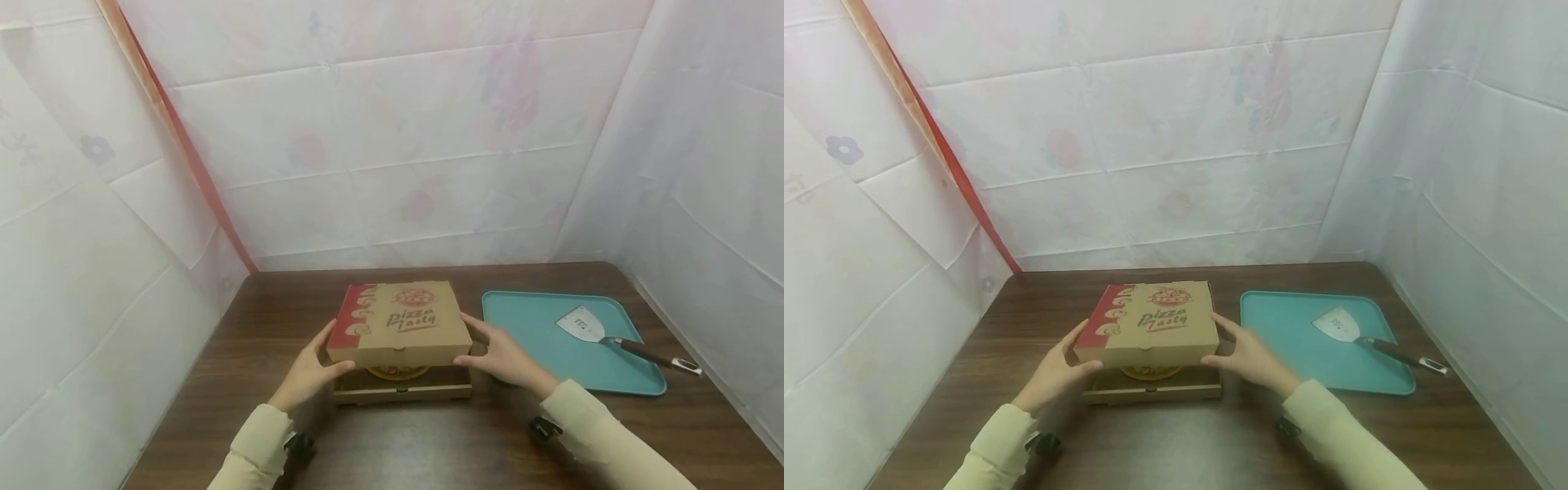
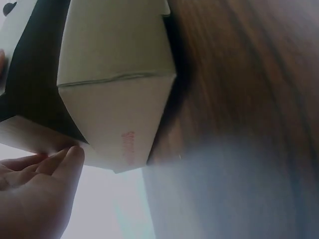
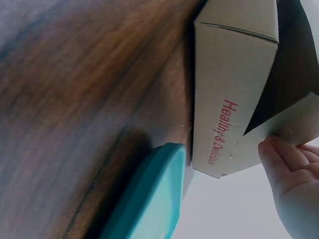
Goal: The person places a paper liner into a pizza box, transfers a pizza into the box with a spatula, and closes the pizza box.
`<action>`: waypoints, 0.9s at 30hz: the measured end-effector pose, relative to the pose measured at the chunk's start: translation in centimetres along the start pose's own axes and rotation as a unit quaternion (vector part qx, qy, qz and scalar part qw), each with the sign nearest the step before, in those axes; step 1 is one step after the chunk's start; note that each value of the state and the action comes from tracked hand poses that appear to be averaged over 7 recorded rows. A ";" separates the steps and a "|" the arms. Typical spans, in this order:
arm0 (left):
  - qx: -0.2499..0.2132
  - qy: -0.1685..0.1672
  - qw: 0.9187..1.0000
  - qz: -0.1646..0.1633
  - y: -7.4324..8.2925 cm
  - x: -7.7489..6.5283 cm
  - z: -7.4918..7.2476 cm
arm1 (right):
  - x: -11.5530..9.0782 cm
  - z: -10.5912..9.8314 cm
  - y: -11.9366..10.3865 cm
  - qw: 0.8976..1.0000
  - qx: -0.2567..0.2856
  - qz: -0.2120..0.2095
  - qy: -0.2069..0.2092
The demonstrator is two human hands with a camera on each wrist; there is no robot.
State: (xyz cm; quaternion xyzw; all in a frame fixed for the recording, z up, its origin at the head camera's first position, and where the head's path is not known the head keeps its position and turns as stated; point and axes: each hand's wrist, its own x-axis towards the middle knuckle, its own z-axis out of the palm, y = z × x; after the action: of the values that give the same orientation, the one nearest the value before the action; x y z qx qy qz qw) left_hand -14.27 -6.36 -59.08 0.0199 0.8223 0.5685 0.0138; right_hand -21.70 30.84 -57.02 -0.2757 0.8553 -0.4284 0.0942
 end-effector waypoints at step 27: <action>0.068 -0.025 0.997 -0.019 -1.3 -0.6 0.5 | -1.2 1.9 0.7 0.997 -0.077 0.019 0.000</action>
State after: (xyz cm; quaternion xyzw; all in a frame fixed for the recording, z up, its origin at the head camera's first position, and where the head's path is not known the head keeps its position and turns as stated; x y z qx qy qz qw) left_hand -13.67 -6.41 -60.44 0.0190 0.8586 0.5103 0.0439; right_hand -20.26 30.57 -58.80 -0.2657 0.8910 -0.3592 0.0807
